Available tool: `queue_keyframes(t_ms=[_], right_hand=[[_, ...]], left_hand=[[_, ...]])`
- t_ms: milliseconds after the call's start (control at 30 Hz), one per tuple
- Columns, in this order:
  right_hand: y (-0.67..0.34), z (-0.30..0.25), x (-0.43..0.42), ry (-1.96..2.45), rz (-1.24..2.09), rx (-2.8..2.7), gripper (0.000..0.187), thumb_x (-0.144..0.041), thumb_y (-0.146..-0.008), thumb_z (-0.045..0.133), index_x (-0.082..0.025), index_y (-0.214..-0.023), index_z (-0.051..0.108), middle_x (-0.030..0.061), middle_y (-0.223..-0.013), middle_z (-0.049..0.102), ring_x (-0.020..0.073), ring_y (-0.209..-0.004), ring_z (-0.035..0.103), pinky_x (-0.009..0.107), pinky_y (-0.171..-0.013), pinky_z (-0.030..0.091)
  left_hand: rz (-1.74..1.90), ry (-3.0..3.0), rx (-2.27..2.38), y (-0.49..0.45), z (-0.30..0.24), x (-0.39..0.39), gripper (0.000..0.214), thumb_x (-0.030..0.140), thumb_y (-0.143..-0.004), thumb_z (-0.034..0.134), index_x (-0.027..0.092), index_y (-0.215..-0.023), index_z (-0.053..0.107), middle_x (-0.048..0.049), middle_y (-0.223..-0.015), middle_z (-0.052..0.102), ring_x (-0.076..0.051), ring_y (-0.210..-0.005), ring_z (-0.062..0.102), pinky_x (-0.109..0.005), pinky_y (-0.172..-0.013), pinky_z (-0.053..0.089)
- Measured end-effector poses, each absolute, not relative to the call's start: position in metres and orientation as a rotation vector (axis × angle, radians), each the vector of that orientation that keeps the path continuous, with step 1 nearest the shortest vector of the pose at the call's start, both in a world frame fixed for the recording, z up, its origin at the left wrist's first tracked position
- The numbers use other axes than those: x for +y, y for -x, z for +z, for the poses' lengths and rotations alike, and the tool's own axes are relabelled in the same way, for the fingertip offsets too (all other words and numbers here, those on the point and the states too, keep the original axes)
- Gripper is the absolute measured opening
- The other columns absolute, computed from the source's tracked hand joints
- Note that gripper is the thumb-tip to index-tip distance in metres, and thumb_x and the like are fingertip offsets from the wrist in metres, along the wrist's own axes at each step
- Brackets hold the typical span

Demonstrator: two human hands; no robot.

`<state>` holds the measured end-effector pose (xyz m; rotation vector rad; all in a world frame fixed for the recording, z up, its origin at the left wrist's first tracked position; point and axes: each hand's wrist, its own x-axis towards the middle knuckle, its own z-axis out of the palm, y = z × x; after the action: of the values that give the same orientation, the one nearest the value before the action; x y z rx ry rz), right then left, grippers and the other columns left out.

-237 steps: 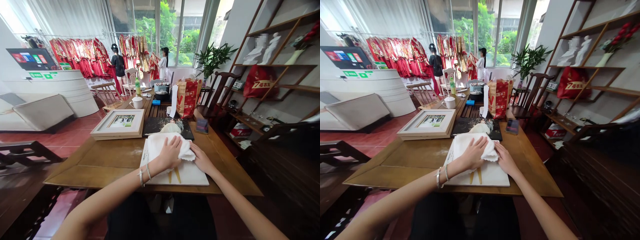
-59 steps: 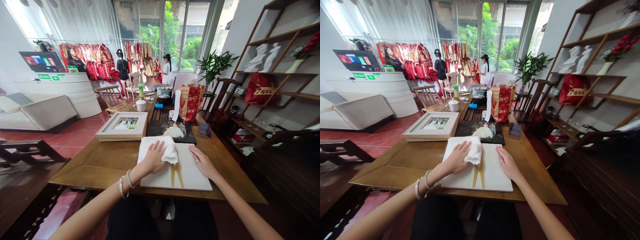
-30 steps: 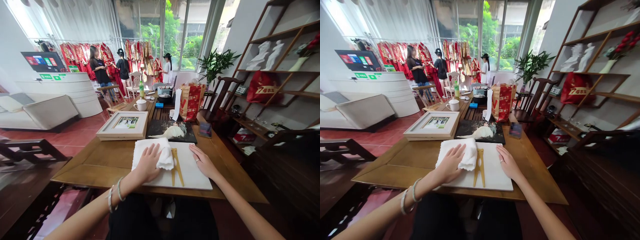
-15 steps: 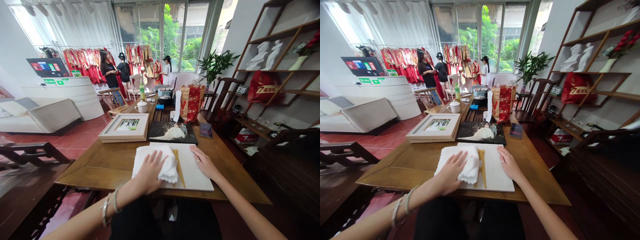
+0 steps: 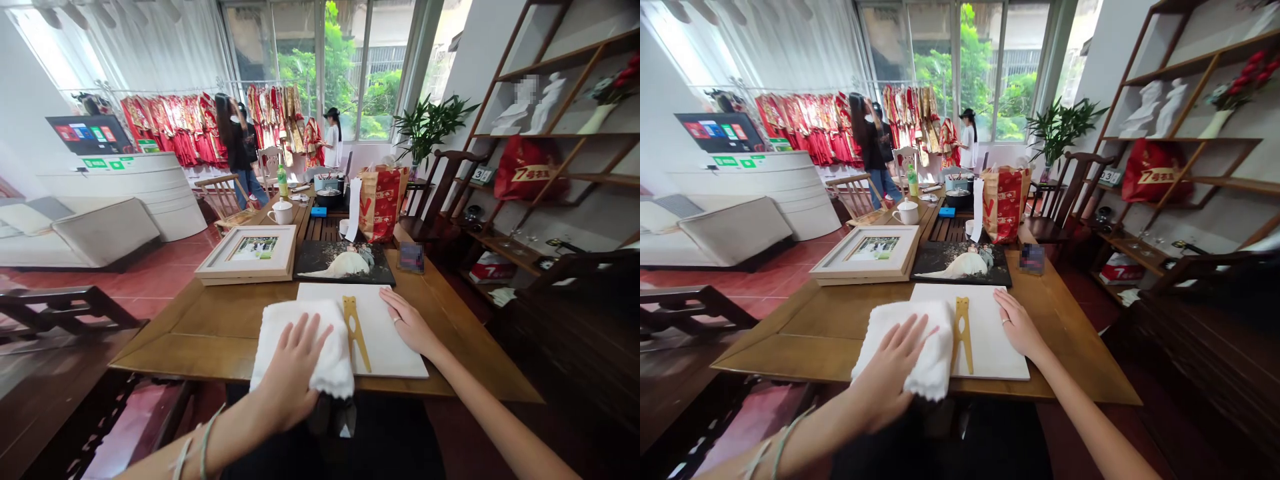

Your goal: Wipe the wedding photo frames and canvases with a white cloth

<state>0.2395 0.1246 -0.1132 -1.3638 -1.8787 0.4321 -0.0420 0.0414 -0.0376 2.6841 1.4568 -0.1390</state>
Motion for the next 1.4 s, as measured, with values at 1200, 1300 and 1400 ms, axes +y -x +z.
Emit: queue_keyframes(t_ms=[1200,1300,1400], right_hand=[[-0.239,-0.113,0.125,1.359,0.420,-1.885,0.042,-0.020,-0.087,0.037,-0.020,-0.125,0.054,0.0076,-0.136,0.049,0.0215,-0.131,0.037,0.048,-0.110,0.027],[-0.239,-0.113,0.125,1.354,0.418,-1.893,0.042,-0.021,-0.087,0.037,-0.021,-0.125,0.054,0.0072,-0.136,0.049,0.0215,-0.131,0.037,0.048,-0.110,0.027],[-0.240,-0.114,0.126,1.352,0.406,-1.891,0.041,-0.021,-0.087,0.037,-0.021,-0.125,0.054,0.0070,-0.136,0.049,0.0214,-0.130,0.038,0.047,-0.110,0.028]], left_hand=[[0.011,-2.641,1.507,0.011,-0.035,0.059,0.075,0.028,-0.072,0.051,0.017,-0.142,0.025,-0.0132,-0.149,0.016,-0.035,-0.136,0.007,-0.052,-0.107,0.012],[0.067,-2.607,1.566,-0.001,-0.035,0.093,0.062,0.031,-0.081,0.043,0.013,-0.139,0.029,-0.0153,-0.147,0.022,-0.036,-0.134,0.015,-0.051,-0.106,0.016],[0.080,-2.581,1.574,-0.019,-0.033,0.119,0.055,0.032,-0.087,0.034,0.012,-0.139,0.030,-0.0159,-0.145,0.027,-0.036,-0.132,0.020,-0.052,-0.103,0.021]])
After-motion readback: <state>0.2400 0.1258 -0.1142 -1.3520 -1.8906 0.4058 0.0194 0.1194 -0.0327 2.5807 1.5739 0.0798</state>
